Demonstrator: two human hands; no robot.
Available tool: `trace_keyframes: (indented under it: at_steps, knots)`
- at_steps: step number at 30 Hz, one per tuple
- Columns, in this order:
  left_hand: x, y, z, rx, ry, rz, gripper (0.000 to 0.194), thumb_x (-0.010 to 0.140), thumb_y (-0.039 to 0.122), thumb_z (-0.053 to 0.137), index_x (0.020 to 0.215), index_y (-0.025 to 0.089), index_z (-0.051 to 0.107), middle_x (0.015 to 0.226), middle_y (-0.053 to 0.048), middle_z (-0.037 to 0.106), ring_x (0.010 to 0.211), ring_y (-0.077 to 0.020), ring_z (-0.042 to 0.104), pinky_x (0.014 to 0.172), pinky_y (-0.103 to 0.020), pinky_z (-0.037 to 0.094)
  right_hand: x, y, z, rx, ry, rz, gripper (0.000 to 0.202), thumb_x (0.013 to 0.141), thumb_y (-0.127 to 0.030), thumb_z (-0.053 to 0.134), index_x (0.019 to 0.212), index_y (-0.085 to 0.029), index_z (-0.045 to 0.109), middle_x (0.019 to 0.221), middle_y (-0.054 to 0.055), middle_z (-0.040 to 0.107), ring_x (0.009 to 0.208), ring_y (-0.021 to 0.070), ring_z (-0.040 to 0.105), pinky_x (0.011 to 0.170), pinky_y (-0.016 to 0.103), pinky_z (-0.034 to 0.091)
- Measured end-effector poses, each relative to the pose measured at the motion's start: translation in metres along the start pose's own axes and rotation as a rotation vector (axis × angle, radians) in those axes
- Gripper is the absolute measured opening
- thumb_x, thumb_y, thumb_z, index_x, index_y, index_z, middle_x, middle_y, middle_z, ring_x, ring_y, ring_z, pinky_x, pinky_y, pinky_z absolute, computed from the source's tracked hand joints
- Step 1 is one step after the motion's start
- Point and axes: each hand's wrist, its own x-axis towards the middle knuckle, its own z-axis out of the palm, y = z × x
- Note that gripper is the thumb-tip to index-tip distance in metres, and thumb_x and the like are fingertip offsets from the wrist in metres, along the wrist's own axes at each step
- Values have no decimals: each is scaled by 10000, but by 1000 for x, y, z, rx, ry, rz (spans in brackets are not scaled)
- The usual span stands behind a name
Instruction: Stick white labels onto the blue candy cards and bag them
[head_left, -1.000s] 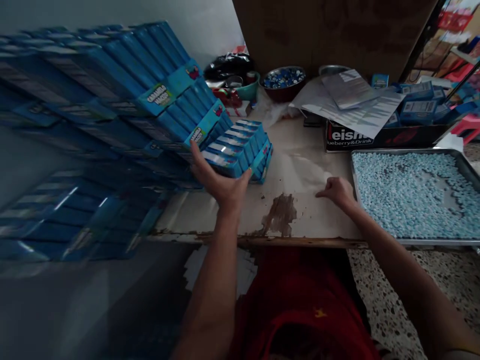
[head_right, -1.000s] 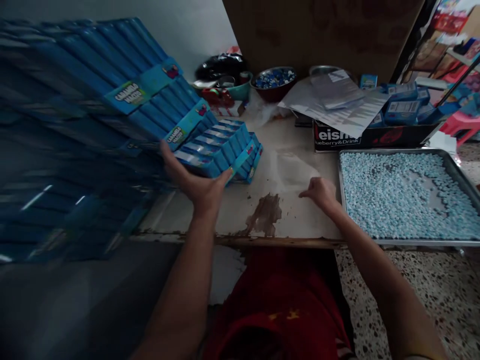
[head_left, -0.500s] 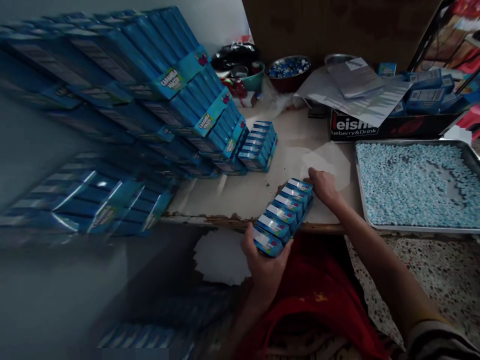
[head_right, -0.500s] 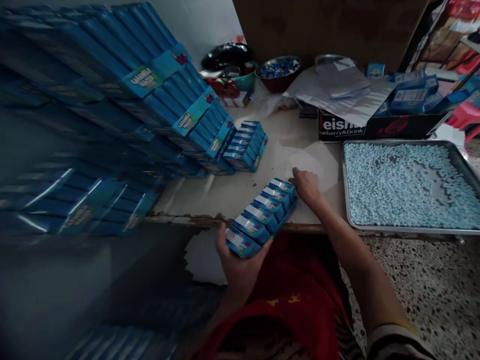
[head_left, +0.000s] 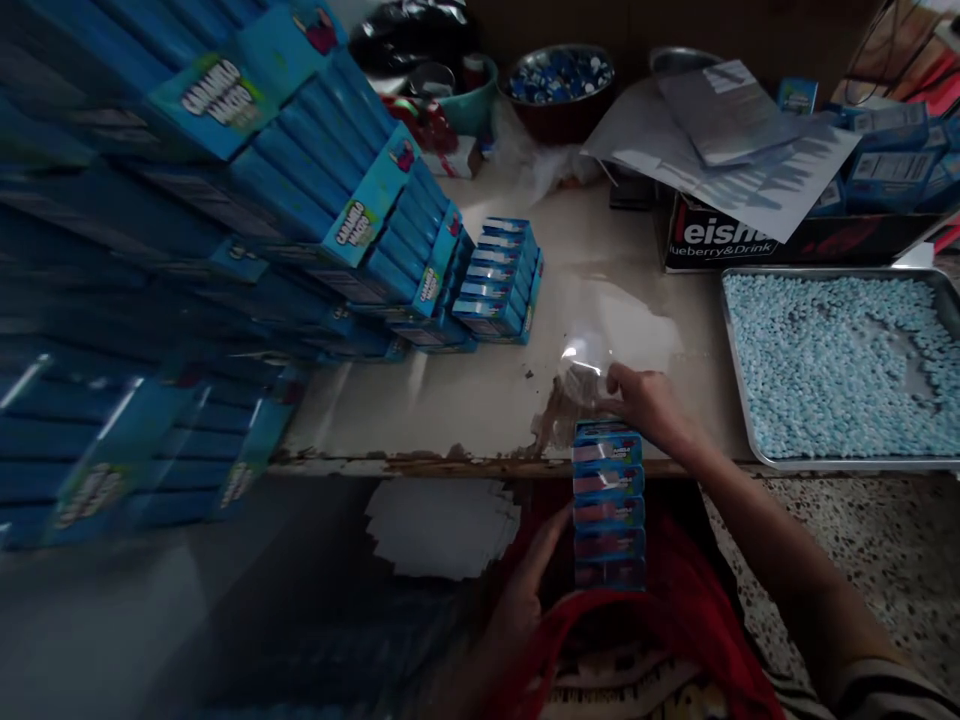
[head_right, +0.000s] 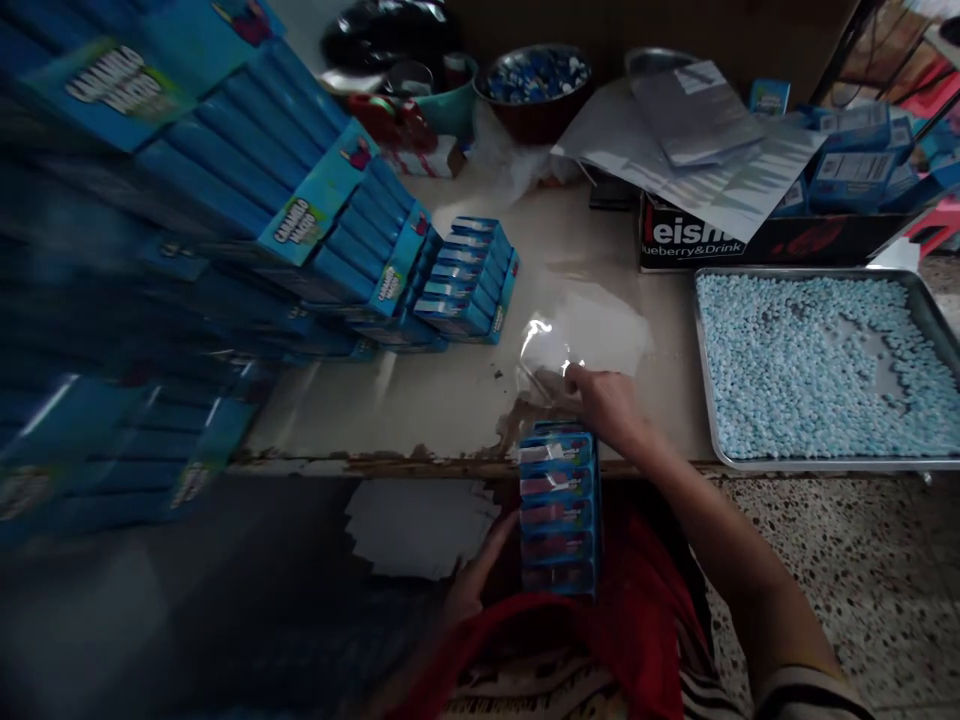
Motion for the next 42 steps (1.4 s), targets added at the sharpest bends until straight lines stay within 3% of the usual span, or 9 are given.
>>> trace_keyframes:
  at_steps: [3, 6, 10, 13, 17, 23, 32, 36, 42]
  knots:
    - [47, 33, -42, 282, 94, 240, 330, 1019, 319, 631, 1340, 350, 699, 1152, -26, 804, 1022, -204, 766, 889, -303, 601, 7, -8, -13, -194, 36, -94, 178, 1062, -346, 547, 1133, -235, 667, 977, 64, 804, 799, 198, 700, 662, 282, 318]
    - [122, 70, -69, 644, 348, 542, 318, 945, 276, 728, 1262, 289, 737, 1170, -71, 783, 1115, -262, 706, 1015, -411, 536, 19, -21, -24, -337, -14, -229, 215, 1077, -226, 459, 1194, -224, 639, 978, 77, 799, 814, 205, 707, 666, 302, 345]
    - [210, 81, -71, 1026, 259, 578, 194, 966, 247, 636, 1107, 215, 764, 1133, -133, 752, 1096, -317, 643, 945, -472, 489, 32, -30, -24, -401, -96, -325, 287, 1055, -136, 441, 1289, -185, 599, 1015, 109, 792, 835, 217, 719, 658, 318, 366]
    - [232, 59, -59, 1150, 122, 514, 172, 956, 144, 572, 908, 185, 733, 890, -111, 710, 899, -271, 641, 752, -379, 466, 36, -16, -15, -355, -112, -287, 213, 1074, -254, 514, 1242, -184, 622, 1028, 103, 789, 838, 222, 721, 639, 310, 340]
    - [223, 24, -37, 1154, 84, 516, 208, 975, 103, 547, 855, 179, 699, 845, -87, 684, 823, -227, 646, 655, -327, 415, 26, 19, -5, -253, -158, -253, 253, 1089, -401, 550, 1125, -183, 673, 1052, 81, 780, 871, 194, 700, 676, 298, 335]
    - [211, 5, -26, 1039, 111, 491, 236, 1013, 129, 526, 868, 194, 700, 902, -60, 706, 812, -189, 663, 652, -297, 414, -21, 47, 7, -281, -105, -200, 260, 1096, -257, 509, 1000, -173, 736, 1012, 99, 756, 917, 197, 660, 701, 314, 332]
    - [183, 73, -60, 1015, -3, 496, 280, 1046, 260, 517, 862, 228, 724, 870, -48, 698, 696, -189, 633, 519, -311, 316, -42, 12, -38, -7, -77, 56, 180, 965, -249, 660, 851, -210, 793, 824, 30, 790, 696, 154, 663, 632, 296, 332]
    - [145, 99, -50, 903, 246, 407, 161, 1006, 259, 621, 896, 227, 734, 902, -47, 728, 796, -198, 692, 628, -303, 449, -77, -21, -52, -16, 179, 19, 235, 987, -255, 615, 812, -215, 766, 777, 22, 777, 636, 140, 666, 589, 290, 360]
    - [121, 76, -14, 695, 724, 425, 48, 940, 170, 732, 920, 212, 721, 827, -16, 740, 751, -148, 701, 695, -255, 511, -112, -45, -15, -59, 708, -19, 209, 1017, -221, 642, 843, -253, 751, 784, 5, 781, 615, 104, 684, 580, 252, 473]
